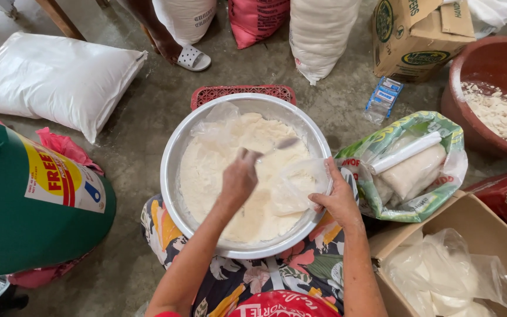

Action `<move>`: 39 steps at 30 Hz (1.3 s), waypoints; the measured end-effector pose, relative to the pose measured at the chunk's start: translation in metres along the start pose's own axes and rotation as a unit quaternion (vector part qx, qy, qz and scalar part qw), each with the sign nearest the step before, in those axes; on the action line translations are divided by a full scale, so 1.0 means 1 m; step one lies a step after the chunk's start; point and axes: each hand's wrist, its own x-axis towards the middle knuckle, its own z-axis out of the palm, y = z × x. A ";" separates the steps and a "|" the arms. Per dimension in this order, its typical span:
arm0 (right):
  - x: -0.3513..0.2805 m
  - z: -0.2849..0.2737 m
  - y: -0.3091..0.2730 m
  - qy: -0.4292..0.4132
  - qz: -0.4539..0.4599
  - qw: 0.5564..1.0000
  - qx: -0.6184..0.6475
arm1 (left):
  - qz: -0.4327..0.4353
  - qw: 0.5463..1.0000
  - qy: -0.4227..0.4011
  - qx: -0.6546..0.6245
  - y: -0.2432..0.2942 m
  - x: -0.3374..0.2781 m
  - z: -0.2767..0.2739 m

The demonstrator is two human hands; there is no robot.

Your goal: Scooping white powder from a large bowl into small plastic bags for individual packaging.

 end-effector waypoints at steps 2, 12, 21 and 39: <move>-0.003 0.002 -0.004 0.000 -0.002 1.000 -0.006 | -0.045 0.999 -0.006 0.025 -0.037 0.019 0.016; 0.000 -0.004 0.007 -0.009 -0.010 1.000 -0.002 | -0.232 0.941 -0.154 -0.192 -0.098 0.030 0.131; 0.013 -0.014 0.036 -0.030 -0.066 0.997 -0.015 | -0.141 0.968 -0.092 -0.188 -0.059 0.030 0.071; 0.008 -0.011 0.028 -0.040 -0.059 0.997 0.004 | 0.169 0.979 0.004 0.116 0.014 -0.025 0.010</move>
